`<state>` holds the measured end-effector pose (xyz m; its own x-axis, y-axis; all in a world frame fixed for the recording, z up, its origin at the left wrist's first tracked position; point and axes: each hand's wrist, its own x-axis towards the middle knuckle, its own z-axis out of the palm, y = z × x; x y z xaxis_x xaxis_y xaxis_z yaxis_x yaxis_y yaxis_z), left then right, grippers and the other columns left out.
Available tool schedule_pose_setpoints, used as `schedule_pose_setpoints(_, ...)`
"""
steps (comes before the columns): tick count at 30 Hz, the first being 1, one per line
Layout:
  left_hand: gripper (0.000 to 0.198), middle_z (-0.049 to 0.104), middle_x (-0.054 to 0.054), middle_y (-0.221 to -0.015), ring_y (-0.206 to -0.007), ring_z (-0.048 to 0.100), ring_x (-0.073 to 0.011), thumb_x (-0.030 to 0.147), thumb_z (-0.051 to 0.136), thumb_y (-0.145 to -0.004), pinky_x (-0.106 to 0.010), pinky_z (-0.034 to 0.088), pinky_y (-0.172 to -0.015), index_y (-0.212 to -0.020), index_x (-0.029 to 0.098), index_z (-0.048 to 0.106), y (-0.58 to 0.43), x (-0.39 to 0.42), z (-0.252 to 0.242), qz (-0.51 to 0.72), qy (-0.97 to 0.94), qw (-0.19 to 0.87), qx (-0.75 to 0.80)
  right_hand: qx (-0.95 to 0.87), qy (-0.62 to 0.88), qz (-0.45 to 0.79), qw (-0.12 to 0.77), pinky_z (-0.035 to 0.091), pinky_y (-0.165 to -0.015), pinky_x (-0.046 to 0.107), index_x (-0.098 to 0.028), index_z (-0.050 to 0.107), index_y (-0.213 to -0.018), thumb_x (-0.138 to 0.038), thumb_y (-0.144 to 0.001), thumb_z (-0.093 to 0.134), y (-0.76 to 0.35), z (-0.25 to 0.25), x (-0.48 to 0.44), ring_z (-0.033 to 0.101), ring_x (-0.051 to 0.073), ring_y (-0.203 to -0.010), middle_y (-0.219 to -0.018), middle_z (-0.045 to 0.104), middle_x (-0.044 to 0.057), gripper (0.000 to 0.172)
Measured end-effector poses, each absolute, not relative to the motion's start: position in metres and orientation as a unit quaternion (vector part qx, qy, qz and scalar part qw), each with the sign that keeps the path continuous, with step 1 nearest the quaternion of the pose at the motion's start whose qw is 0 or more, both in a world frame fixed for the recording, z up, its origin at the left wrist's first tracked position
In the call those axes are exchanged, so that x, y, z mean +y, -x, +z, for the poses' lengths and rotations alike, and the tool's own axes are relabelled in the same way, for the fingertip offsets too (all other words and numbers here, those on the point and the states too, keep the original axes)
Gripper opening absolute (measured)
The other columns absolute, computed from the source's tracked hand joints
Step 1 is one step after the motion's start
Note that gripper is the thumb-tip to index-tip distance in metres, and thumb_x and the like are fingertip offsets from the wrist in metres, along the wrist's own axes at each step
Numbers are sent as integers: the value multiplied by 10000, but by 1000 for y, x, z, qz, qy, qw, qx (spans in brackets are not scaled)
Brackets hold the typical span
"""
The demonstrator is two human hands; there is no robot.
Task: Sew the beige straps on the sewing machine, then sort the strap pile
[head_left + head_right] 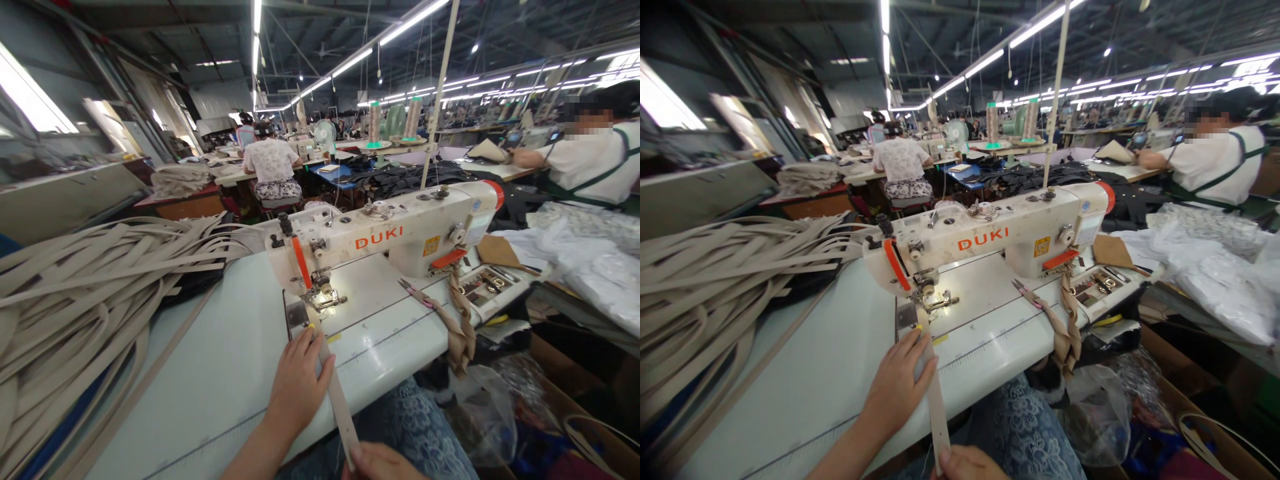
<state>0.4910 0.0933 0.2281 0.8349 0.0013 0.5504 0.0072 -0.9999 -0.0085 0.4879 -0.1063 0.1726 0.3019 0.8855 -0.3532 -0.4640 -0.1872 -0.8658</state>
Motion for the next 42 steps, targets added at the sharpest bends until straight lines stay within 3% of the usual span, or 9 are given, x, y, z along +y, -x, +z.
schedule_pose_setpoints(6, 405, 654, -197, -1176, -1079, 614, -317, 370, 419, -963, -481, 549, -872, -1177, 87, 615, -491, 92, 231, -283, 959, 19, 4, -230, 502, 531, 642, 401, -600, 273, -165, 610, -658, -931, -643, 402, -498, 187, -100, 516, 146, -554, -588, 544, 43, 794)
schedule_pose_setpoints(12, 403, 658, -195, -1168, -1066, 622, -318, 368, 423, -958, -489, 557, -860, -1183, 94, 616, -491, 93, 234, -277, 961, 13, 3, -252, 503, 517, 645, 448, -671, 275, -137, 579, -720, -812, -759, 444, -511, 209, -98, 546, 131, -582, -611, 556, 27, 689)
schedule_pose_setpoints(15, 390, 659, -194, -1173, -1071, 624, -317, 356, 435, -952, -489, 559, -864, -1174, 95, 622, -492, 94, 232, -270, 963, 12, -2, -268, 550, 508, 606, 436, -658, 256, -137, 576, -736, -703, -770, 534, -518, 219, -100, 533, 121, -597, -626, 560, 13, 568)
schedule_pose_setpoints(19, 380, 666, -185, -1170, -1065, 633, -304, 356, 446, -947, -463, 564, -869, -1165, 105, 628, -493, 97, 232, -274, 961, 25, -1, -299, 615, 485, 545, 386, -549, 218, -133, 614, -785, -424, -803, 584, -532, 237, -103, 489, 101, -553, -657, 575, 0, 292)
schedule_pose_setpoints(23, 367, 676, -192, -1145, -1040, 641, -309, 342, 456, -941, -475, 568, -856, -1147, 93, 631, -495, 100, 234, -272, 962, 21, 11, -366, 701, 343, 507, 378, -590, 219, -141, 661, -788, -245, -838, 584, -553, 260, -101, 509, 111, -624, -694, 606, 4, 139)
schedule_pose_setpoints(27, 330, 681, -198, -1121, -1023, 645, -316, 311, 479, -931, -499, 566, -856, -1111, 85, 641, -498, 104, 237, -271, 962, 4, 24, -501, 756, 133, 399, 418, -783, 276, -160, 690, -922, -180, -882, 566, -575, 270, -90, 563, 172, -863, -877, 641, 52, 132)
schedule_pose_setpoints(30, 303, 691, -189, -1080, -993, 654, -308, 282, 495, -923, -496, 570, -847, -1103, 91, 646, -501, 107, 239, -275, 961, -3, 34, -575, 766, 52, 284, 424, -822, 310, -161, 675, -988, -185, -905, 552, -586, 267, -80, 540, 202, -913, -933, 631, 71, 150)
schedule_pose_setpoints(34, 275, 696, -186, -1063, -977, 662, -302, 241, 502, -911, -491, 575, -843, -1089, 93, 651, -505, 110, 241, -286, 957, -3, 36, -608, 770, -3, 192, 429, -815, 315, -159, 669, -1016, -209, -931, 542, -596, 265, -67, 516, 212, -923, -932, 622, 71, 160)
schedule_pose_setpoints(42, 237, 705, -162, -1058, -964, 669, -280, 205, 486, -906, -470, 579, -853, -1034, 122, 667, -511, 118, 240, -280, 959, 8, 36, -634, 762, -58, 120, 427, -783, 314, -159, 655, -931, -221, -952, 525, -615, 266, -46, 509, 205, -886, -892, 615, 55, 146)
